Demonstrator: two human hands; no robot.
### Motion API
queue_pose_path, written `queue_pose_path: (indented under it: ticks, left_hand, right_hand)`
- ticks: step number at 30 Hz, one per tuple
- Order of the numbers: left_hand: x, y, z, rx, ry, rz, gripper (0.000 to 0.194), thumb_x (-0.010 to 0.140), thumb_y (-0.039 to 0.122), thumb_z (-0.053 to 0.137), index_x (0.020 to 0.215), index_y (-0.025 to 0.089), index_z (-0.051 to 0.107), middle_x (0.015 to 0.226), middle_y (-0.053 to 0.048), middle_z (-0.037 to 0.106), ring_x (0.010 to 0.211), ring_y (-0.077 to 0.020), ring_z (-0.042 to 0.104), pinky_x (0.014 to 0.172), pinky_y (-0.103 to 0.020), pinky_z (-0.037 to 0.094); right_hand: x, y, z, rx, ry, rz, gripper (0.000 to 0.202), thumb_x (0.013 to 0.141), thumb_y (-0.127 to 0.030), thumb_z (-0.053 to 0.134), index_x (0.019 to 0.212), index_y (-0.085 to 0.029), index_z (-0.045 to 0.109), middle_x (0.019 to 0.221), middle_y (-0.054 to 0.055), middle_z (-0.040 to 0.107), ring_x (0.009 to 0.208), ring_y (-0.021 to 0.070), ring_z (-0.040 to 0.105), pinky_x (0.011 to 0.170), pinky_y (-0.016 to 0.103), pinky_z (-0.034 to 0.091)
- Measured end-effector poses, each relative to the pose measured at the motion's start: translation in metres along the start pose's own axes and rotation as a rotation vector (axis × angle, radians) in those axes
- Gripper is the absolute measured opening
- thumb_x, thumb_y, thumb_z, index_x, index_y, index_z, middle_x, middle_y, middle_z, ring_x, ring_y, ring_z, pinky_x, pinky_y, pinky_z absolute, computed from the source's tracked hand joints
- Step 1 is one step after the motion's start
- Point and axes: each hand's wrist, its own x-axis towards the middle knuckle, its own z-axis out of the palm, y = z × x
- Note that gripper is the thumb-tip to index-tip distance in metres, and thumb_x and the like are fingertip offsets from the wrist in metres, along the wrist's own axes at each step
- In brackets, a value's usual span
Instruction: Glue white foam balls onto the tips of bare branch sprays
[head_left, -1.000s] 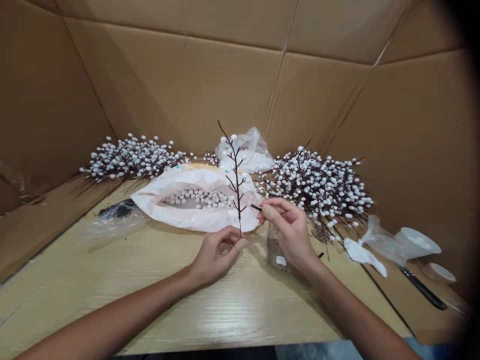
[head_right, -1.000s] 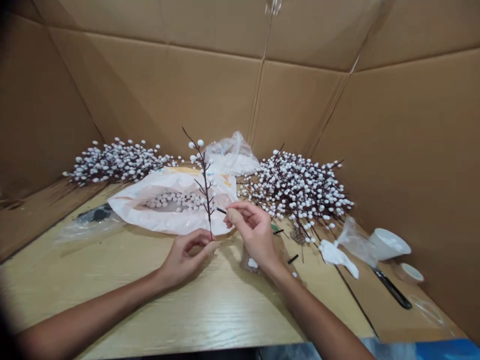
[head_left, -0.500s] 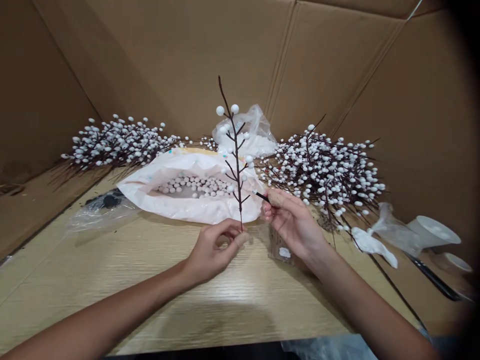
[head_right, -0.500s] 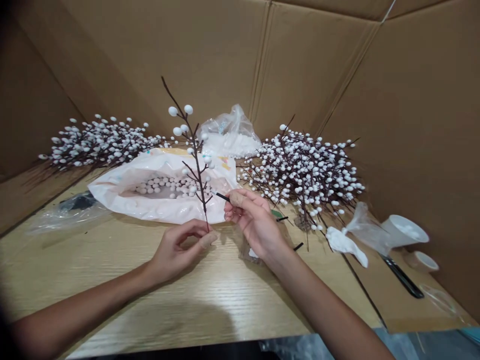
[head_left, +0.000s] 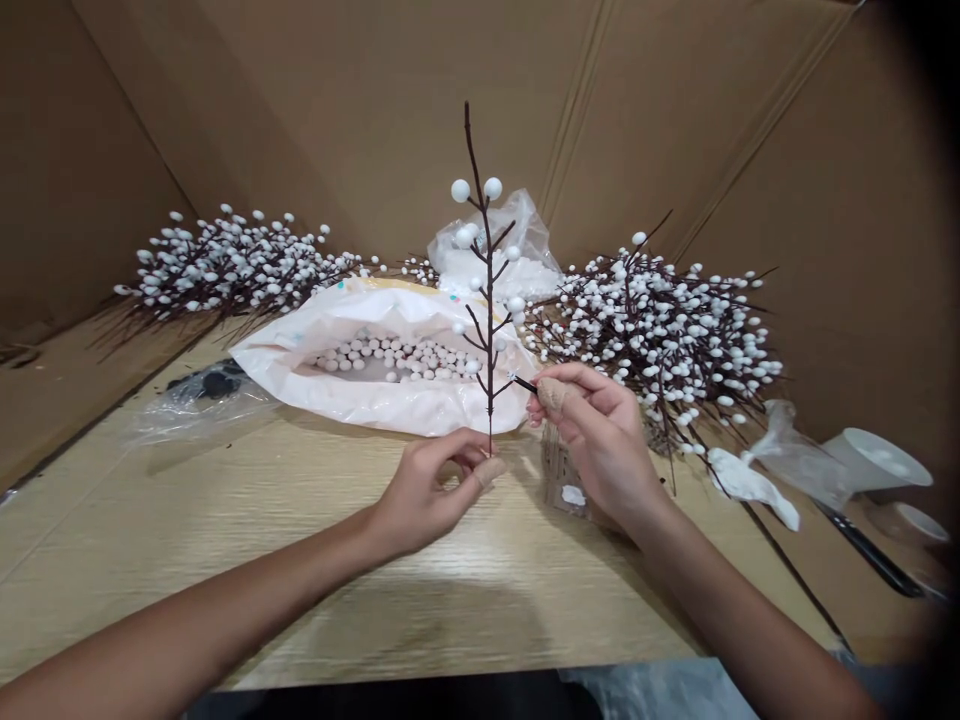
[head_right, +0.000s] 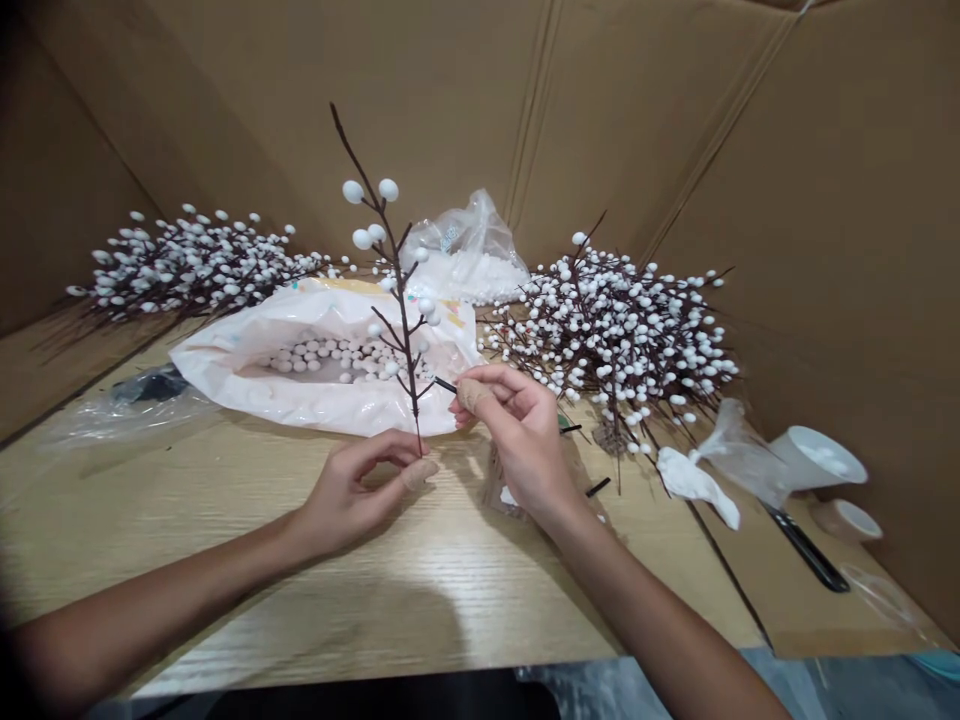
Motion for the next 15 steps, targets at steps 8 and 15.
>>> queue_pose_path:
  ticks: [8, 15]
  left_hand:
    - [-0.0002, 0.0003, 0.0000, -0.007, -0.007, -0.021, 0.012, 0.086, 0.026, 0.062, 0.092, 0.016, 0.063, 0.079, -0.003, 0.070, 0.071, -0.0132, 0.066, 0.066, -0.022, 0.052]
    - [0.0002, 0.0003, 0.0000, -0.006, -0.010, -0.015, 0.011, 0.085, 0.025, 0.062, 0.092, 0.016, 0.063, 0.079, -0.002, 0.070, 0.071, -0.0129, 0.065, 0.066, -0.022, 0.052]
  right_hand:
    - [-0.0014, -0.0007, -0.0018, -0.049, 0.004, -0.046, 0.005, 0.076, -0.026, 0.068, 0.080, -0.022, 0.069, 0.066, -0.002, 0.064, 0.060, 0.0106, 0.058, 0.058, 0.023, 0.046]
    - [-0.0006, 0.0022, -0.0022, -0.073, 0.007, -0.049, 0.007, 0.077, -0.027, 0.068, 0.081, -0.021, 0.069, 0.065, -0.002, 0.064, 0.060, 0.0107, 0.058, 0.058, 0.023, 0.046]
